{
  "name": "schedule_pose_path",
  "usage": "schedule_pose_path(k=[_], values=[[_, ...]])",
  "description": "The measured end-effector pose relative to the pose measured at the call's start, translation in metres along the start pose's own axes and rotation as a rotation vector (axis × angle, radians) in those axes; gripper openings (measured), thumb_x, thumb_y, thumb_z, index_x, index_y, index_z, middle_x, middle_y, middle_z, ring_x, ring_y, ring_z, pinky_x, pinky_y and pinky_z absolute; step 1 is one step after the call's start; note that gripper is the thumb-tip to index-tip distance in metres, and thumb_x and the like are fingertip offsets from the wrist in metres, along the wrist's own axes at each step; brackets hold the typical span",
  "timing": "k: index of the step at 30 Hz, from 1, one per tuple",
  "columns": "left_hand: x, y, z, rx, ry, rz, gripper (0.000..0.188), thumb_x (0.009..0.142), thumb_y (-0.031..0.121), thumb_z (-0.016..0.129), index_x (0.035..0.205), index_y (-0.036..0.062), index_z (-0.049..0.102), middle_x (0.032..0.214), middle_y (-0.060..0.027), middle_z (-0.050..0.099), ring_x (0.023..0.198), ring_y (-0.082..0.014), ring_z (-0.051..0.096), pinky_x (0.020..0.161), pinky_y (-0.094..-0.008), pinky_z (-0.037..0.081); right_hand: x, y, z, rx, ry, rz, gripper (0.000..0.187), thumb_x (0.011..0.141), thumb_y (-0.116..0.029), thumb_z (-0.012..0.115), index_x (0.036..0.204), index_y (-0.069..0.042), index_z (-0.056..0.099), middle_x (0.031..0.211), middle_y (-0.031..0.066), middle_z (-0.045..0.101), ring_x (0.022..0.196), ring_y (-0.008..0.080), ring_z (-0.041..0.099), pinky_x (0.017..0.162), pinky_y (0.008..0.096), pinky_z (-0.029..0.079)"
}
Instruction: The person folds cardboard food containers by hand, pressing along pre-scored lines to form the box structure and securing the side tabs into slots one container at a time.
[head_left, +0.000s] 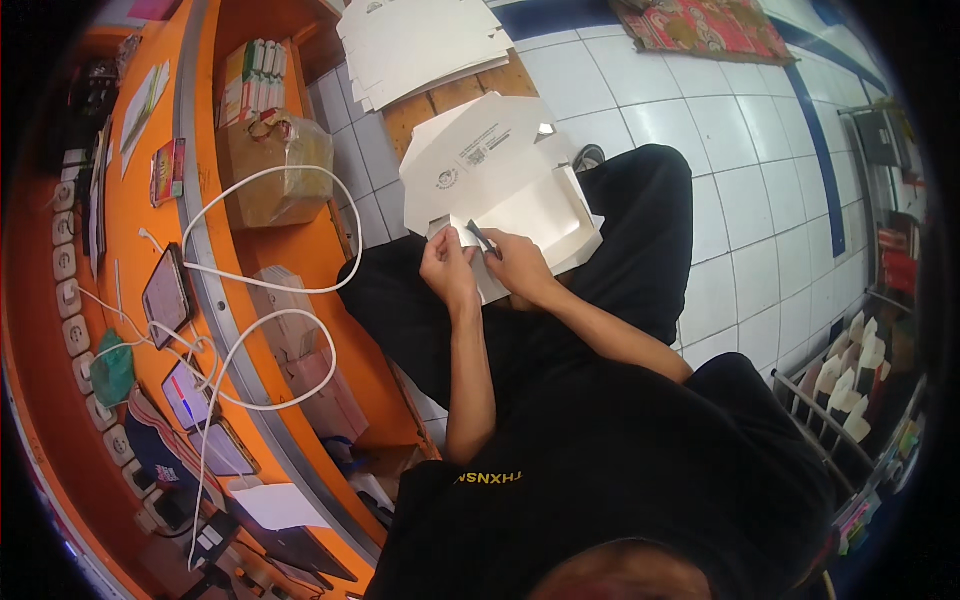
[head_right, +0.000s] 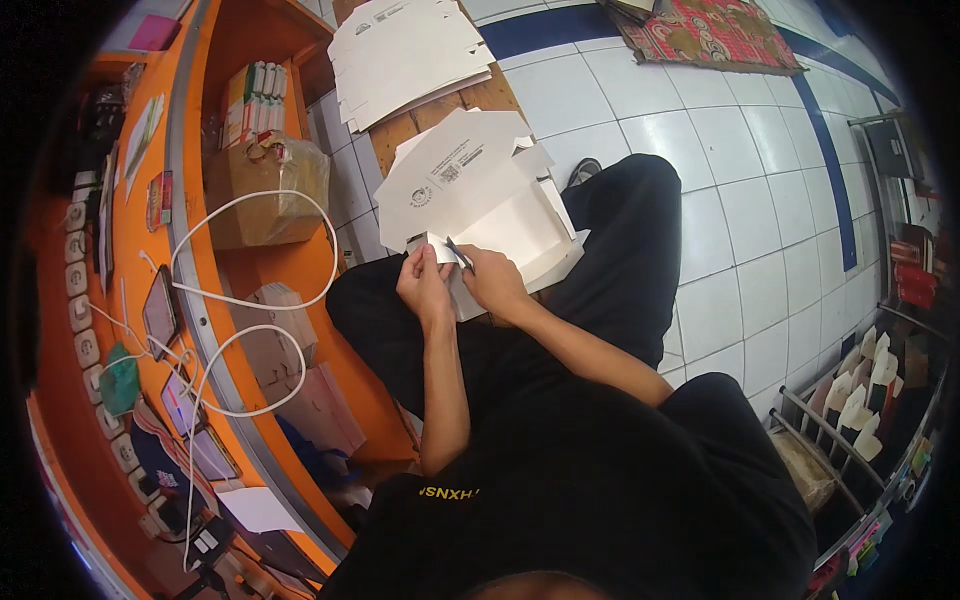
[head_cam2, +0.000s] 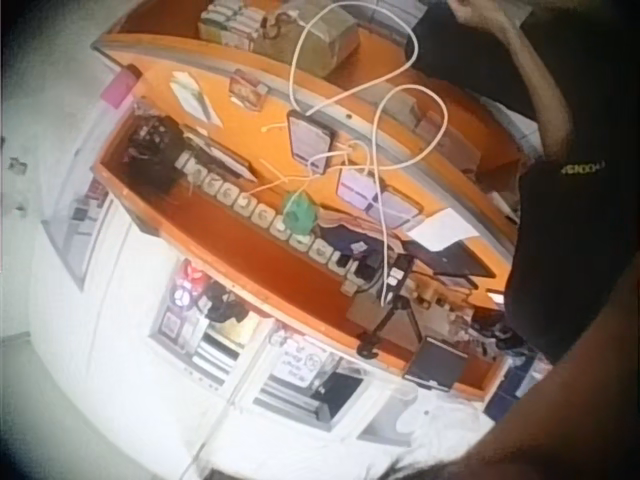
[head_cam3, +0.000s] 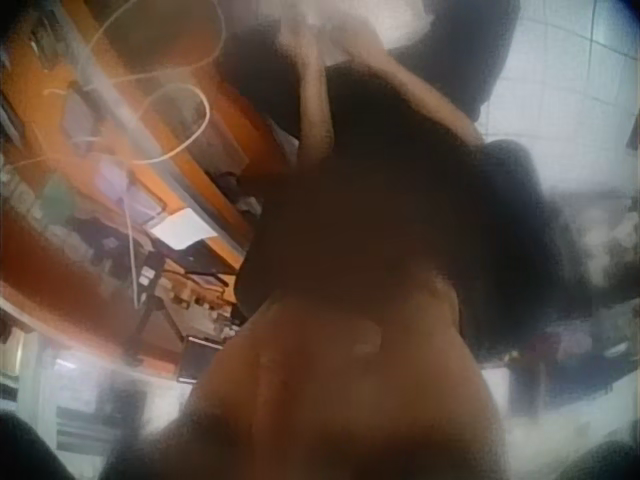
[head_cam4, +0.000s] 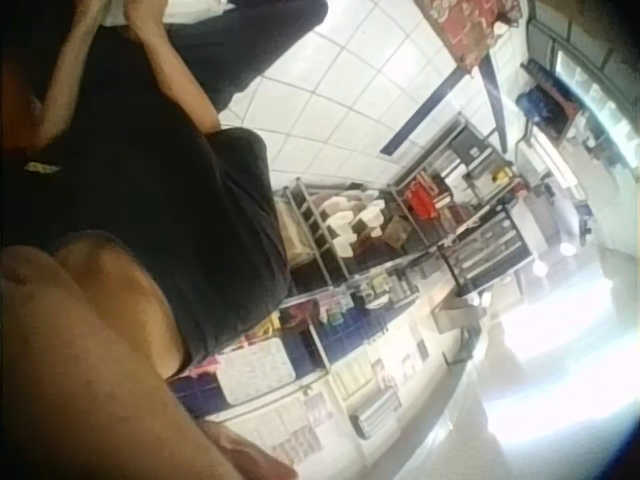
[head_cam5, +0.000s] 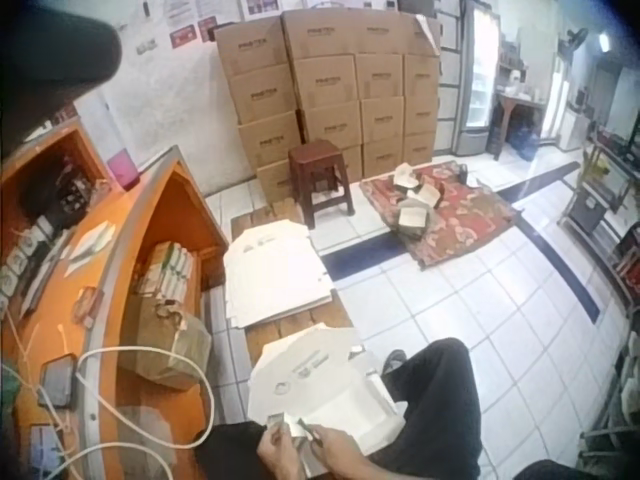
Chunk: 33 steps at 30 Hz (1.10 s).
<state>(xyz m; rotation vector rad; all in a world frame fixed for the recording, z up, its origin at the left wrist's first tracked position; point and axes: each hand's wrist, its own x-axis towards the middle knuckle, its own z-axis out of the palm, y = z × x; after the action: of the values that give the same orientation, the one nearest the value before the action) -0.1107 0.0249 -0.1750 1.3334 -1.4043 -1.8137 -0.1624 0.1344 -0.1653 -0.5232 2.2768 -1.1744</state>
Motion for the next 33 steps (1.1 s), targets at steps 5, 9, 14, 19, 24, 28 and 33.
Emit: schedule_pose_path(k=[5, 9, 14, 19, 24, 28, 33], values=[[-0.002, 0.0, 0.001, 0.017, 0.014, -0.02, 0.029, 0.103, 0.016, 0.066, 0.12, -0.0082, 0.065, 0.112, -0.0164, 0.068, 0.096, -0.0211, 0.07, 0.075, -0.032, 0.065, 0.0, -0.003, -0.004, 0.006, -0.037, 0.008, 0.044, 0.089, -0.013, 0.067, 0.133, -0.011, 0.067, 0.09, 0.0217, 0.073, 0.084, 0.0412, 0.071, 0.076, 0.0488, 0.056], [0.001, -0.001, -0.003, -0.003, 0.029, -0.002, 0.029, 0.103, 0.015, 0.066, 0.12, -0.0086, 0.064, 0.113, -0.0166, 0.068, 0.098, -0.0214, 0.07, 0.076, -0.0321, 0.066, 0.003, -0.01, -0.007, 0.009, -0.089, 0.031, 0.043, 0.091, -0.013, 0.065, 0.133, -0.012, 0.066, 0.102, 0.0229, 0.074, 0.092, 0.0437, 0.071, 0.083, 0.0519, 0.057], [-0.007, -0.007, 0.0, 0.104, 0.005, 0.112, 0.028, 0.102, 0.015, 0.068, 0.116, -0.0087, 0.068, 0.106, -0.0169, 0.072, 0.092, -0.021, 0.072, 0.076, -0.032, 0.064, 0.005, -0.004, 0.001, 0.046, -0.021, -0.054, 0.043, 0.09, -0.013, 0.066, 0.133, -0.008, 0.066, 0.097, 0.0237, 0.073, 0.089, 0.0421, 0.071, 0.08, 0.0487, 0.055], [-0.017, -0.005, 0.007, 0.345, -0.022, 0.25, 0.026, 0.099, 0.018, 0.072, 0.11, -0.0056, 0.073, 0.099, -0.0143, 0.076, 0.089, -0.0193, 0.073, 0.081, -0.0327, 0.058, 0.014, -0.002, 0.011, 0.162, 0.0, -0.099, 0.045, 0.091, -0.017, 0.067, 0.134, -0.003, 0.064, 0.099, 0.0263, 0.073, 0.094, 0.0435, 0.07, 0.082, 0.0503, 0.055], [-0.004, -0.006, -0.013, 0.403, 0.054, 0.239, 0.026, 0.094, 0.021, 0.078, 0.1, -0.0027, 0.072, 0.088, -0.0118, 0.075, 0.078, -0.0166, 0.069, 0.074, -0.0315, 0.055, 0.013, -0.014, -0.049, 0.051, 0.277, -0.051, 0.046, 0.089, -0.024, 0.076, 0.126, 0.0, 0.064, 0.092, 0.0182, 0.066, 0.087, 0.0349, 0.065, 0.078, 0.0434, 0.051], [-0.016, 0.014, 0.005, 0.551, 0.057, 0.296, 0.023, 0.092, 0.019, 0.078, 0.099, -0.0009, 0.069, 0.08, -0.0084, 0.07, 0.073, -0.0167, 0.067, 0.069, -0.0333, 0.052, 0.056, 0.036, -0.132, -0.28, 0.563, -0.01, 0.037, 0.096, -0.03, 0.068, 0.12, -0.002, 0.065, 0.115, 0.0215, 0.067, 0.11, 0.0417, 0.062, 0.093, 0.0526, 0.048], [-0.022, 0.024, 0.041, 0.887, -0.144, 0.876, 0.029, 0.092, 0.027, 0.076, 0.103, 0.0006, 0.07, 0.078, -0.0126, 0.07, 0.068, -0.0308, 0.068, 0.069, -0.043, 0.054, 0.071, 0.048, -0.139, -0.029, 0.285, -0.002, 0.028, 0.096, -0.027, 0.067, 0.105, -0.001, 0.072, 0.092, 0.0204, 0.074, 0.088, 0.0378, 0.072, 0.081, 0.0469, 0.055]])
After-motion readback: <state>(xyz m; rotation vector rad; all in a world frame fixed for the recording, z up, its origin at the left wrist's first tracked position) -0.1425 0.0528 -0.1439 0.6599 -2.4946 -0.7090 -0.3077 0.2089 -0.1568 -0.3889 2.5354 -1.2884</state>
